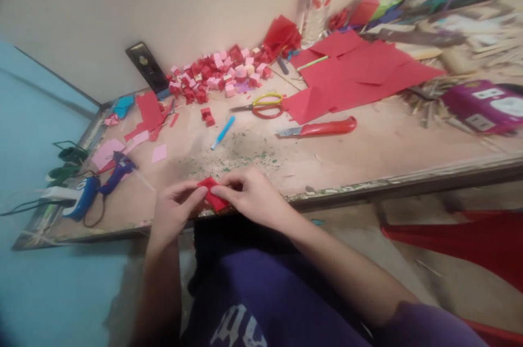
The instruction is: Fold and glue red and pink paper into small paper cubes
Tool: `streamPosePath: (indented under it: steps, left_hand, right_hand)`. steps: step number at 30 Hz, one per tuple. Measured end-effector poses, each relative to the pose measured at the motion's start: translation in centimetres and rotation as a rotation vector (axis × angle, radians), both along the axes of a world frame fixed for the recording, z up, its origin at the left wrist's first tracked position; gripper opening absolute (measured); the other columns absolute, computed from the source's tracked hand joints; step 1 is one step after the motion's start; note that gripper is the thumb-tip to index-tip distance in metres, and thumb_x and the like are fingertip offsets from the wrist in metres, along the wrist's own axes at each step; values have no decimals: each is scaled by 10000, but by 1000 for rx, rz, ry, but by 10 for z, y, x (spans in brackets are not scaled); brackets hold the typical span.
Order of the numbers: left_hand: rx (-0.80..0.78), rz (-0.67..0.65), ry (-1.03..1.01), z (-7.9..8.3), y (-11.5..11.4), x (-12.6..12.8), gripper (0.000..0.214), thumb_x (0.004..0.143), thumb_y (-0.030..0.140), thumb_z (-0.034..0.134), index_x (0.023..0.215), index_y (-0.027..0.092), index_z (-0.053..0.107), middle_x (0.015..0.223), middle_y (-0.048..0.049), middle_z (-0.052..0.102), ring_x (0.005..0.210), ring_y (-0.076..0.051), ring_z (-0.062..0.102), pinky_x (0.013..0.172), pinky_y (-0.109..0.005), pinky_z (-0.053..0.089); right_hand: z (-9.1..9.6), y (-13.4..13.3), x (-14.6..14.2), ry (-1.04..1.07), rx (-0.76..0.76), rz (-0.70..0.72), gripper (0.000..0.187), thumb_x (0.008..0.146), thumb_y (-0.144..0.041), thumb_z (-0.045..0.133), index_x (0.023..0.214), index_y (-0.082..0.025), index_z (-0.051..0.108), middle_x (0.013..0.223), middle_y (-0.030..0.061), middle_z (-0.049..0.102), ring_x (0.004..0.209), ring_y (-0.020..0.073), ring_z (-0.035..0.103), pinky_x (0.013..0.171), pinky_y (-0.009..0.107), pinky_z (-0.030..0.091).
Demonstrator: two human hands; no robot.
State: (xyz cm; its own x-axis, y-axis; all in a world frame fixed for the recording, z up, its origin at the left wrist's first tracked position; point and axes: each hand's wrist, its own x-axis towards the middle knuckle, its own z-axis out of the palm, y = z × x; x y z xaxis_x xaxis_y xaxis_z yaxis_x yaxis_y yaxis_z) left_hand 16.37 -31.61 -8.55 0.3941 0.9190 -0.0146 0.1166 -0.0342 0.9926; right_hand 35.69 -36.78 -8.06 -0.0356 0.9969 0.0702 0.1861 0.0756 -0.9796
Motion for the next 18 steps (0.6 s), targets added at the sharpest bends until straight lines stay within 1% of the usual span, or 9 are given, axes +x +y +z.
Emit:
streamPosePath:
  steps: [4,7,10,13,18]
  left_hand:
    - [-38,-31,-26,1,2,0,272,842,428,853,894,160,848,838,-63,827,695,-171,772,624,-232,642]
    - [-26,-55,-15,2,2,-1,274,864,433,832,894,160,847,781,-55,810,677,-182,773,618,-248,646]
    - [-9,-65,-15,2,3,-2,268,867,430,826,884,164,848,728,-45,789,663,-192,772,612,-263,652]
    - [-12,-62,-26,3,3,-1,252,859,414,830,889,165,854,724,-45,788,643,-186,766,603,-259,649]
    - [-38,-73,-27,5,5,-1,254,848,418,831,866,166,853,699,-43,781,624,-187,760,593,-264,647]
  right_hand:
    - [-1,1,0,24,-16,-7,274,925,-376,741,745,-174,788,673,22,729,605,146,609,582,272,455]
    - [-1,1,-1,37,-32,-20,266,907,-382,770,736,-179,787,668,17,732,599,143,614,583,270,463]
    - [1,1,-2,32,-49,-26,309,898,-430,794,707,-188,776,652,13,722,582,139,605,566,268,451]
    - [2,1,-3,32,-56,-32,341,888,-478,811,711,-188,780,655,18,725,586,143,614,565,270,453]
    - [3,2,-4,41,-60,-41,343,891,-476,815,704,-192,776,647,17,724,570,141,612,569,274,458]
